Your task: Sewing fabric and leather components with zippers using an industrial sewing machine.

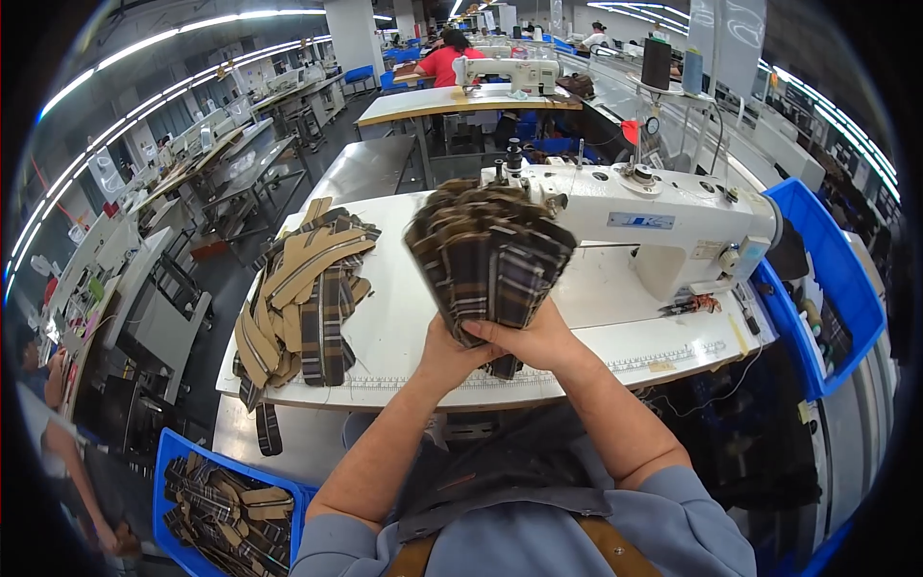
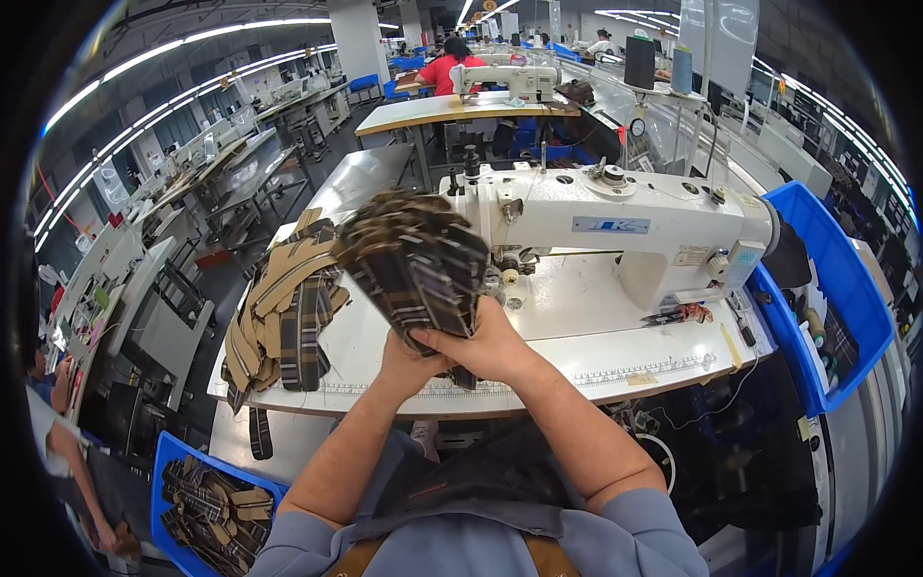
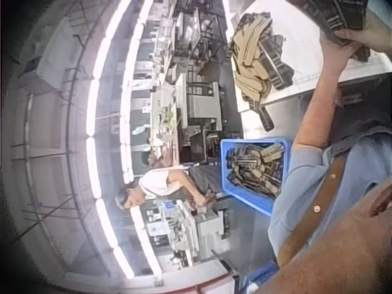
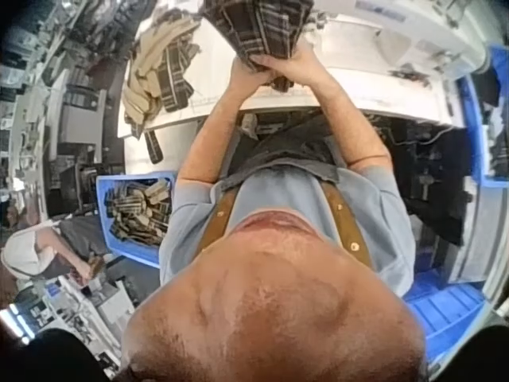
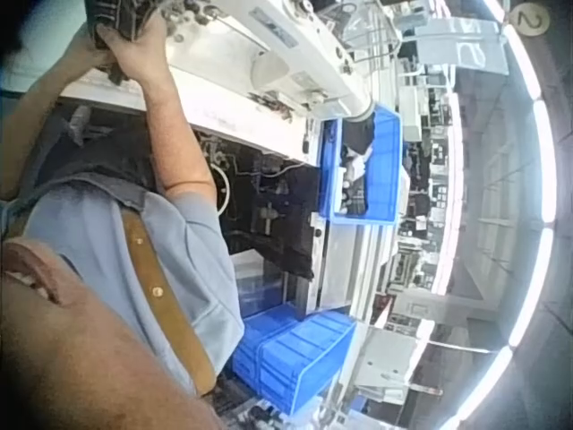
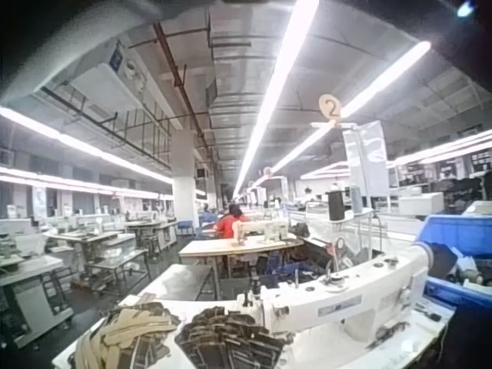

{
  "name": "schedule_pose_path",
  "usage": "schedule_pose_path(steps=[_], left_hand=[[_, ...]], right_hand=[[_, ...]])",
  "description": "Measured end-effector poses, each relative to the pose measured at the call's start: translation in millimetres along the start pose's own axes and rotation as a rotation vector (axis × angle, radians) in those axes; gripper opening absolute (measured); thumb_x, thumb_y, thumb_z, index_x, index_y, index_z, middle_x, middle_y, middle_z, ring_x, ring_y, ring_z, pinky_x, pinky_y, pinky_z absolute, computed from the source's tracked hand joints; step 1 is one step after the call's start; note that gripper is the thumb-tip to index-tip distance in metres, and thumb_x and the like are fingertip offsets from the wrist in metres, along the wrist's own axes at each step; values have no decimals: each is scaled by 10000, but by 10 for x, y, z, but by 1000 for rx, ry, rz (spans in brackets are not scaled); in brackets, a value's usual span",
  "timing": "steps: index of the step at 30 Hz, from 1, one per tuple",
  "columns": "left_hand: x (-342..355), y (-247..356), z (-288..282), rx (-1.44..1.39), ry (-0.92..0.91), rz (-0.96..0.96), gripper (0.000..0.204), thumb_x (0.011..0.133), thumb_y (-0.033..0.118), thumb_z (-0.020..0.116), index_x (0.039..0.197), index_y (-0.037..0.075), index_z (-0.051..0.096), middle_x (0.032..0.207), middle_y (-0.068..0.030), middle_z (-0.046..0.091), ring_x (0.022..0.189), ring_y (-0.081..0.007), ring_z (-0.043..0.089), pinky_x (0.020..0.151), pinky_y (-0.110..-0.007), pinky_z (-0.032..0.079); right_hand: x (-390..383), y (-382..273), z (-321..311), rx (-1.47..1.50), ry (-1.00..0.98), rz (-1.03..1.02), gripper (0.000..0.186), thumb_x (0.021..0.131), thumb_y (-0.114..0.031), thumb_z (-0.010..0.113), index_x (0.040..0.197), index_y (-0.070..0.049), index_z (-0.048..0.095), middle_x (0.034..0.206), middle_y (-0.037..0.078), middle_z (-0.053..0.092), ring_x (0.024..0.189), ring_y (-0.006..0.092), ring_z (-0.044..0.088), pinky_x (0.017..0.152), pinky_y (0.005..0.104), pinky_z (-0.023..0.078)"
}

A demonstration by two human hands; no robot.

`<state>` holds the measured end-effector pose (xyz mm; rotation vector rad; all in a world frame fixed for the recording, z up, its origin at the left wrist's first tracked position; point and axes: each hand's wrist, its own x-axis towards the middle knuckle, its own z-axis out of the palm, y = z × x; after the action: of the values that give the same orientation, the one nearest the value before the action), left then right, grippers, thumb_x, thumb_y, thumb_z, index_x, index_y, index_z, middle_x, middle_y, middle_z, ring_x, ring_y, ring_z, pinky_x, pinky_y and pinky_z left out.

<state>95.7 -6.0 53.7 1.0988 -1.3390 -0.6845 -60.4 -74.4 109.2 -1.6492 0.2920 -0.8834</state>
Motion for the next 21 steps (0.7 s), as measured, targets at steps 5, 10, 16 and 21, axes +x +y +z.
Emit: schedule_pose_path(steps=[5,10,16,21], left_hand=[[-61,-298,-129,276,-26,74,548,730,168,954,1209,69,706,1188,-59,735,1099,-210,692,960,-381,559],[-143,-41,-136,116,6,-9,452,763,133,902,1169,48,723,1150,-82,746,1102,-207,689,955,-380,553],[-3,-70,-8,-167,72,-3,603,776,134,921,1290,29,622,1111,-53,727,955,-109,657,842,-301,547],[-102,-222,4,111,53,-241,662,755,231,954,1287,7,629,1182,-86,730,1045,-137,664,931,-331,552]], right_hand=[[-7,310,-9,67,-81,-51,425,861,-107,860,1238,-21,682,1153,39,739,1034,108,660,912,305,550],[-30,298,112,-47,-41,-95,389,848,-60,852,1205,8,711,1033,40,754,975,95,668,875,267,547],[-152,326,15,83,154,-58,319,895,-104,817,1180,-25,698,1100,47,726,1037,175,668,955,336,533],[-127,542,111,97,239,-48,325,916,-145,817,1185,-29,676,1107,41,704,1064,157,642,992,334,497]])
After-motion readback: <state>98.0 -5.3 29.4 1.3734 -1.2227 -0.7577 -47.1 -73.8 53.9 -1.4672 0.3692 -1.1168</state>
